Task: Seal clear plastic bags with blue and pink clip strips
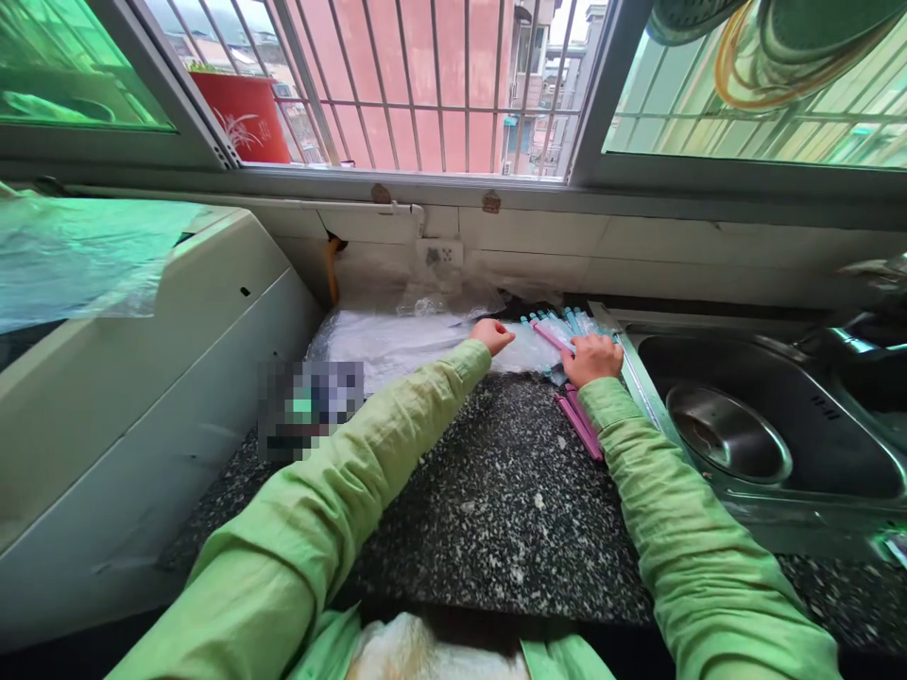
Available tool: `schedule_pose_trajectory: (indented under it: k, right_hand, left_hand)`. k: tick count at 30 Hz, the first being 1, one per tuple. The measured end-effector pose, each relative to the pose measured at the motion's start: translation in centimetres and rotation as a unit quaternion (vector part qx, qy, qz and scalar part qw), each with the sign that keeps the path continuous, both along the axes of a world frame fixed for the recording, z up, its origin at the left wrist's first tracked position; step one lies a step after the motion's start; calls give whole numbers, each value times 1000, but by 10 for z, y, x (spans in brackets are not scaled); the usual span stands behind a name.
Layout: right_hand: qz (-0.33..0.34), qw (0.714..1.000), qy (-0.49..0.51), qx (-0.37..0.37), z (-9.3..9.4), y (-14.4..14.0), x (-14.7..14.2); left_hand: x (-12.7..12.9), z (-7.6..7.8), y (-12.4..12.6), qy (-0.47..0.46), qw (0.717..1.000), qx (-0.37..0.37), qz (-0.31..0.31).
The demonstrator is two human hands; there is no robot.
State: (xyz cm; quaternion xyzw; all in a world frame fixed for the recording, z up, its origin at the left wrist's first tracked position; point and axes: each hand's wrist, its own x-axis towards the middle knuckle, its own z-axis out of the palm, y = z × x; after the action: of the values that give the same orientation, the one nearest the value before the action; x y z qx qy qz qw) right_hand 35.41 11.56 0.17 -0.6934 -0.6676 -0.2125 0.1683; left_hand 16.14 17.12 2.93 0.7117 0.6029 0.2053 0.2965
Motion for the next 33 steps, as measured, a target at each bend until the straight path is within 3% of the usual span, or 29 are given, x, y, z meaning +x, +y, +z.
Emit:
schedule_pose_trajectory:
  k: [4, 7, 11, 14, 22, 28, 33]
  right_hand:
    - [62, 997, 39, 20, 16, -1, -32]
    - [148, 983, 104, -40, 22, 1, -82]
    - [189, 954, 170, -160, 23, 9, -159]
    - [189, 938, 194, -218, 21, 21, -206]
    - [167, 908, 245, -297, 6, 66, -270]
    - [151, 891, 290, -313, -8, 78, -291]
    - [164, 885, 316, -299, -7, 77, -290]
  left_hand:
    - [-63, 20, -2, 100, 994, 32, -33]
    - [-122, 28, -5, 182, 983, 30, 14]
    - [-190, 25, -14, 242, 967, -1, 82]
    - [-218, 18, -18, 268, 958, -23, 103]
    - [-230, 3, -12, 289, 950, -75, 92]
    - [-228, -4, -12, 273, 956, -83, 67]
    - [-223, 1, -17, 256, 962, -74, 55]
